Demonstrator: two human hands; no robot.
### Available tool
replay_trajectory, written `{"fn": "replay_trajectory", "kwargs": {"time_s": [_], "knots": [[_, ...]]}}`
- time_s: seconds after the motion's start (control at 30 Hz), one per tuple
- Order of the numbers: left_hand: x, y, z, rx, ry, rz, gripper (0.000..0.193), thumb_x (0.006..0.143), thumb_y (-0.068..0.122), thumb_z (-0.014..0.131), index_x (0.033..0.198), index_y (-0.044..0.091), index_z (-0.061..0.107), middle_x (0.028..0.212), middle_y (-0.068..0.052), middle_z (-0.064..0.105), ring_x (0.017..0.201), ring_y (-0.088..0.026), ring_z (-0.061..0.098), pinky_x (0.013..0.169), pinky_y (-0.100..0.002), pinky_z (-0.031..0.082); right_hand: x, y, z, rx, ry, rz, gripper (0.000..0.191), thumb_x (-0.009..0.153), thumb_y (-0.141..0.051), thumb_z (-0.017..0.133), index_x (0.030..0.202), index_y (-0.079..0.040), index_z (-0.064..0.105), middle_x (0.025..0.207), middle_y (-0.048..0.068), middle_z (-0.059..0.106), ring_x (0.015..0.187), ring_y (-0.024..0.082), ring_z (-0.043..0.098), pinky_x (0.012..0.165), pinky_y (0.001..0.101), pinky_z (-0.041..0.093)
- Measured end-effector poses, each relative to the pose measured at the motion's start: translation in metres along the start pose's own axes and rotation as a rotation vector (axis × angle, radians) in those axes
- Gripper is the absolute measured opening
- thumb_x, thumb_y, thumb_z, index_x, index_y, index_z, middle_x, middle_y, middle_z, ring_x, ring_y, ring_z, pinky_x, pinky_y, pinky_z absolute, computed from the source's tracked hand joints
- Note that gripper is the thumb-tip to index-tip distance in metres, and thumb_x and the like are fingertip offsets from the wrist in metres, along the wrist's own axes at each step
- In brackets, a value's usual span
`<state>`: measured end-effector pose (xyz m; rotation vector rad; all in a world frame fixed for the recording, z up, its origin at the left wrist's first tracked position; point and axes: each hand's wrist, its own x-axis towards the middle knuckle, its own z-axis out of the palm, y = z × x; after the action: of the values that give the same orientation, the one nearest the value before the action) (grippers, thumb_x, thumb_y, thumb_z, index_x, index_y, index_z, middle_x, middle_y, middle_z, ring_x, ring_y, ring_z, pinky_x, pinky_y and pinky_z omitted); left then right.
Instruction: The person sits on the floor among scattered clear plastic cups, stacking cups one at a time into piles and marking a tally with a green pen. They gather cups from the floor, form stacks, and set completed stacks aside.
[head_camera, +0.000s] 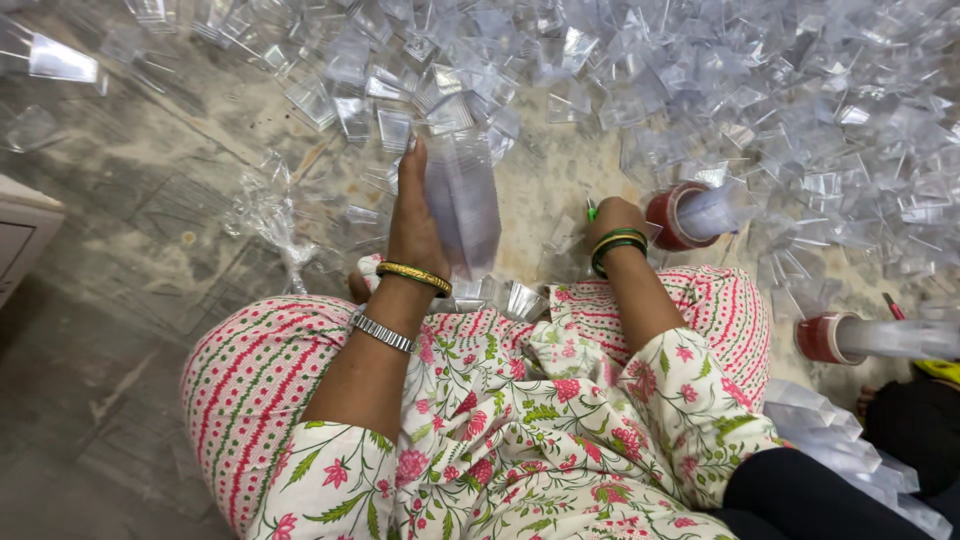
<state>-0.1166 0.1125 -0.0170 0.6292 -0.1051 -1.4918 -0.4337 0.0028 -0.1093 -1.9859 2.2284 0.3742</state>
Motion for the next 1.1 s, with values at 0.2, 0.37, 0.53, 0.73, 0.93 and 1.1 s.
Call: {"fn": "replay_trajectory", "kwargs": {"time_s": [0.2, 0.37, 0.53, 0.73, 0.93, 1.1], "knots": [[0.003, -0.001, -0.002, -0.083, -0.021, 0.126, 0.055, 0.097, 0.050, 0.058, 0.135, 0.011, 0.055, 0.126, -0.004, 0.062, 0.118, -0.019, 0.060, 0.105, -0.038, 0.048, 0.002, -0.007, -0.003, 0.260, -0.023, -0.077, 0.025, 0.076, -0.025, 0.085, 0.094, -0.009, 0.079, 0.096, 0.017, 0.077, 0.088, 0.033, 0.073, 0.085, 0.0417, 0.058], [0.006, -0.007, -0.006, -0.095, 0.051, 0.135, 0.060, 0.095, 0.054, 0.059, 0.135, 0.009, 0.056, 0.126, -0.005, 0.061, 0.118, -0.020, 0.059, 0.106, -0.039, 0.047, -0.035, -0.036, -0.032, 0.607, 0.404, -0.220, 0.026, 0.090, -0.019, 0.076, 0.104, -0.002, 0.063, 0.084, 0.014, 0.072, 0.071, 0.026, 0.068, 0.067, 0.0376, 0.055], [0.012, -0.015, -0.011, -0.046, 0.173, 0.267, 0.073, 0.093, 0.057, 0.057, 0.146, 0.009, 0.049, 0.140, -0.004, 0.051, 0.132, -0.019, 0.047, 0.116, -0.038, 0.034, -0.108, -0.092, -0.093, 1.295, 0.079, -0.304, 0.024, 0.096, -0.013, 0.067, 0.119, -0.011, 0.070, 0.084, 0.001, 0.072, 0.062, 0.007, 0.060, 0.051, 0.0215, 0.048], [0.015, -0.024, -0.014, -0.049, 0.234, 0.255, 0.084, 0.094, 0.062, 0.052, 0.156, 0.006, 0.038, 0.157, -0.007, 0.040, 0.146, -0.021, 0.036, 0.121, -0.037, 0.024, -0.181, -0.131, -0.125, 1.324, 0.020, -0.681, 0.027, 0.103, -0.008, 0.067, 0.129, -0.006, 0.072, 0.105, 0.001, 0.061, 0.078, 0.003, 0.057, 0.063, 0.0188, 0.048], [0.015, -0.025, -0.009, -0.117, 0.195, 0.283, 0.076, 0.095, 0.060, 0.050, 0.149, 0.006, 0.045, 0.145, -0.006, 0.049, 0.135, -0.021, 0.046, 0.117, -0.039, 0.033, -0.190, -0.143, -0.129, 1.273, 0.152, -0.769, 0.026, 0.102, -0.004, 0.069, 0.128, -0.006, 0.073, 0.102, 0.000, 0.057, 0.079, 0.004, 0.055, 0.066, 0.0197, 0.047], [0.010, -0.022, -0.003, -0.188, 0.195, 0.260, 0.065, 0.094, 0.060, 0.051, 0.138, 0.010, 0.052, 0.132, -0.004, 0.056, 0.125, -0.020, 0.053, 0.111, -0.039, 0.040, -0.190, -0.145, -0.129, 1.208, 0.246, -0.782, 0.026, 0.100, -0.002, 0.071, 0.126, -0.005, 0.074, 0.100, 0.000, 0.059, 0.083, 0.006, 0.055, 0.069, 0.0216, 0.046]]}}
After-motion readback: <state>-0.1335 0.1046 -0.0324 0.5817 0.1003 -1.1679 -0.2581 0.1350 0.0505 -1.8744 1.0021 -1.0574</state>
